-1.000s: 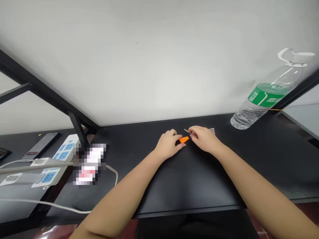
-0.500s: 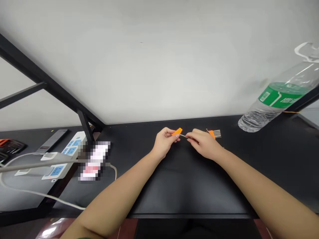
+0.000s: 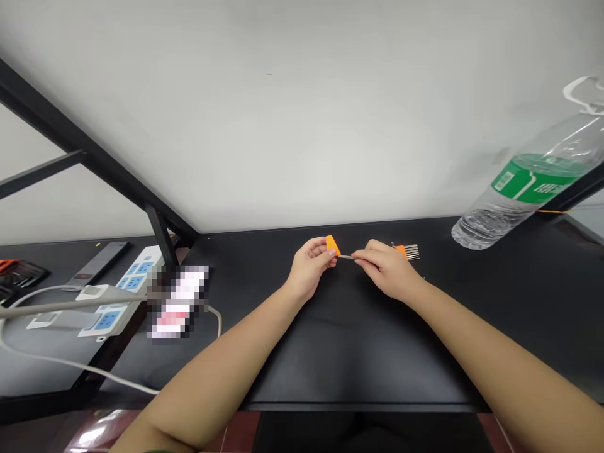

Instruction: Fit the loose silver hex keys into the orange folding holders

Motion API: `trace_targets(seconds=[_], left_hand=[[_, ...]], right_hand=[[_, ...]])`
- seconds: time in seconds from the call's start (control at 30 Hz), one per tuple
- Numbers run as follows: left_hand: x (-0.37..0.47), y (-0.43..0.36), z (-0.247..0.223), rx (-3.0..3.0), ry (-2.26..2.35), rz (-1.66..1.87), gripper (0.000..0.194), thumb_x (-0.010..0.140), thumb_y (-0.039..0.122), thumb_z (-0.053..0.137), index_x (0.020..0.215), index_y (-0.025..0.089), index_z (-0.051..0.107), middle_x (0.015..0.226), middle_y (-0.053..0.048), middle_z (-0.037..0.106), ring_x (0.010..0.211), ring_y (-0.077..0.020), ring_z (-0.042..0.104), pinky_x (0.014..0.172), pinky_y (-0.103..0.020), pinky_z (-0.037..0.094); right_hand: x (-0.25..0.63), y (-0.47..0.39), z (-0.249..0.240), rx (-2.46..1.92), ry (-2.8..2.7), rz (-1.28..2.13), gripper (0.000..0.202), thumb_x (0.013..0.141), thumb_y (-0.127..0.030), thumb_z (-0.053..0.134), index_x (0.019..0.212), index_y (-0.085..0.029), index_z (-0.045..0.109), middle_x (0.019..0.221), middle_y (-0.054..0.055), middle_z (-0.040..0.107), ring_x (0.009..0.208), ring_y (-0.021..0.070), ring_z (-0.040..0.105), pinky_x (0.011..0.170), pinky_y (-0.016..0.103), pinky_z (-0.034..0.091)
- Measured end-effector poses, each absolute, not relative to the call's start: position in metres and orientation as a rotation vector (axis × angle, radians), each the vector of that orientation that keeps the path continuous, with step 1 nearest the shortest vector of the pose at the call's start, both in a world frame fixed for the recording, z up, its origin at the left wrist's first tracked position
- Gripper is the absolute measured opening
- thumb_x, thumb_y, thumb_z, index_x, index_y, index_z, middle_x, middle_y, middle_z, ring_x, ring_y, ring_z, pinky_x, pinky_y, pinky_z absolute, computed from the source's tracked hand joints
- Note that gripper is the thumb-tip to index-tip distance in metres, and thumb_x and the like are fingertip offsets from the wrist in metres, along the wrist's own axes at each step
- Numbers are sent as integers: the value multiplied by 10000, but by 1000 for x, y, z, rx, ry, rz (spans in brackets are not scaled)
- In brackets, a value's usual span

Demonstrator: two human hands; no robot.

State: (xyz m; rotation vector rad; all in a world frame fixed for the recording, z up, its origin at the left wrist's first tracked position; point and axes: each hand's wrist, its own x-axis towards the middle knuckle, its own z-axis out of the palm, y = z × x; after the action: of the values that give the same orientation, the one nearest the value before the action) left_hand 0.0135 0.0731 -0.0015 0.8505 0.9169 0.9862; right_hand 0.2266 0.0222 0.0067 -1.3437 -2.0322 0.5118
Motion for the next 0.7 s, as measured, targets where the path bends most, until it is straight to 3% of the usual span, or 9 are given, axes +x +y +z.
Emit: trace_targets(seconds=[0.1, 0.27, 0.47, 0.7], left_hand=[[12, 74, -2, 933, 909, 962, 513, 705, 295, 909, 1166, 194, 708, 879, -13, 706, 725, -119, 646, 745, -297, 538], [11, 74, -5, 1025, 903, 943, 364, 747, 325, 885, 1025, 164, 713, 886, -31, 722, 722, -127, 673, 737, -291, 561], [11, 73, -10, 1287, 844, 925, 574, 793, 317, 855, 1314, 211, 639, 790, 16, 685, 742, -150, 718, 805, -318, 596], [11, 66, -16, 1516, 865, 859, 507, 883, 353, 766, 1353, 207, 646, 917, -37, 747, 862, -192, 752, 880, -371, 625]], right_hand=[[228, 24, 8, -1425, -2010, 482, 298, 1068, -320, 451, 1075, -231, 735, 911, 63, 619, 790, 186, 612, 750, 317, 497], [233, 26, 7, -1451, -2022, 490, 273, 1062, -301, 478, 1048, -241, 745, 926, 59, 635, 798, 181, 624, 742, 311, 485], [234, 27, 5, -1317, -2060, 509, 261, 1046, -252, 493, 1022, -221, 751, 931, 67, 640, 777, 178, 623, 733, 325, 495], [219, 27, 4, -1369, -1756, 979, 126, 960, -247, 601, 946, -228, 725, 926, 37, 715, 812, 186, 646, 761, 340, 518]])
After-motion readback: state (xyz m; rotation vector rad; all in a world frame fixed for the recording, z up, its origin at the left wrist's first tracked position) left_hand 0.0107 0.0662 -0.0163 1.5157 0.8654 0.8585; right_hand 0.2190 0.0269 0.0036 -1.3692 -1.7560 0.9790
